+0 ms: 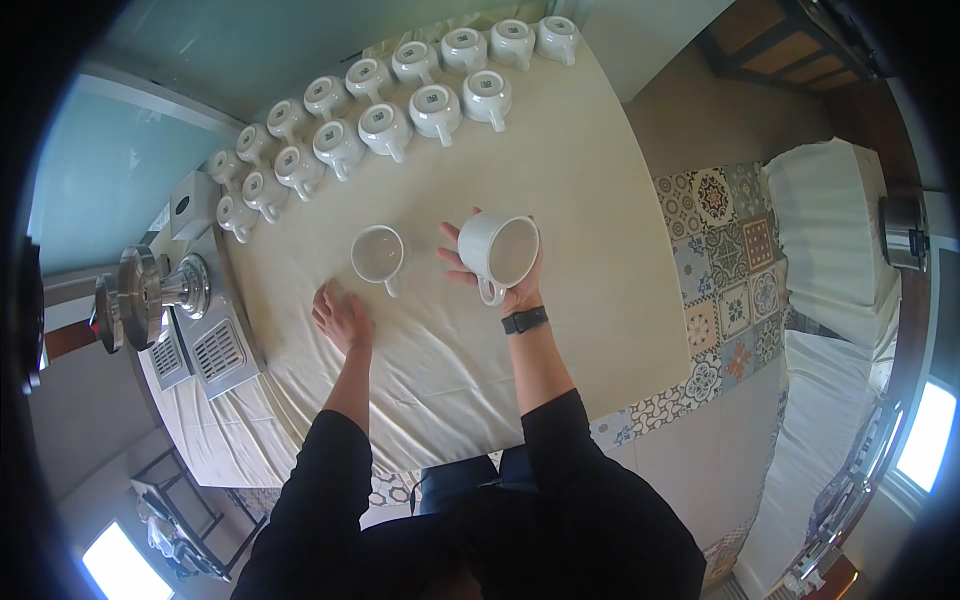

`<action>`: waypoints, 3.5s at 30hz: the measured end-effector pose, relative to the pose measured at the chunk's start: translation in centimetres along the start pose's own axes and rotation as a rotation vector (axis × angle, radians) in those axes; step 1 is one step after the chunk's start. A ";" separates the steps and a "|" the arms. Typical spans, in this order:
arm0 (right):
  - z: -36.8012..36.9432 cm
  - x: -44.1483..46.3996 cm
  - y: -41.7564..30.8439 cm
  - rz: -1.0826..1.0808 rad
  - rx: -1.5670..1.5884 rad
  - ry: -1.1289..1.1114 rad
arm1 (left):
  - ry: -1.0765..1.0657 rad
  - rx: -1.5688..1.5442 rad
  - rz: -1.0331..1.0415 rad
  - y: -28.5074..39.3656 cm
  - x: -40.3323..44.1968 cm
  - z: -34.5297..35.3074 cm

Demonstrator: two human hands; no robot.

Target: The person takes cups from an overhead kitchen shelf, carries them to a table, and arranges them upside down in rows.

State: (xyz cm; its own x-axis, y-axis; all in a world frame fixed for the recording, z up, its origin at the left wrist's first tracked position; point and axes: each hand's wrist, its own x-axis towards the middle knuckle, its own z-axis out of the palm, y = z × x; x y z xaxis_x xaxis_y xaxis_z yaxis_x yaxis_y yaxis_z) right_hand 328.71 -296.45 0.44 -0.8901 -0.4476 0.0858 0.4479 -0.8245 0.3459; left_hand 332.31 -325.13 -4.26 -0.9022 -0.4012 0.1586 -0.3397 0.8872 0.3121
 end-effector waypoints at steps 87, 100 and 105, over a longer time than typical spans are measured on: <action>3.0 -1.3 -3.0 -0.160 -0.713 0.620 | -0.678 -0.782 0.094 18.2 -0.9 2.2; 9.2 3.8 -20.3 -0.865 -1.762 0.705 | -0.421 -0.147 0.645 15.6 -5.6 2.9; 7.8 8.2 -26.6 -1.104 -2.434 0.636 | -0.414 -0.145 0.652 15.4 -5.6 3.3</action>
State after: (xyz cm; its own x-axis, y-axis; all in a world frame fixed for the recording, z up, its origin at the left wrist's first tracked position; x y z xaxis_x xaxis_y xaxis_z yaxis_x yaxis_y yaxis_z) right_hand 308.87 -275.46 -0.78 -0.8180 0.3962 0.4171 -0.1102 0.6037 -0.7896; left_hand 331.29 -308.45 -3.45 -0.9430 0.3327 -0.0015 0.3044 0.8647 0.3995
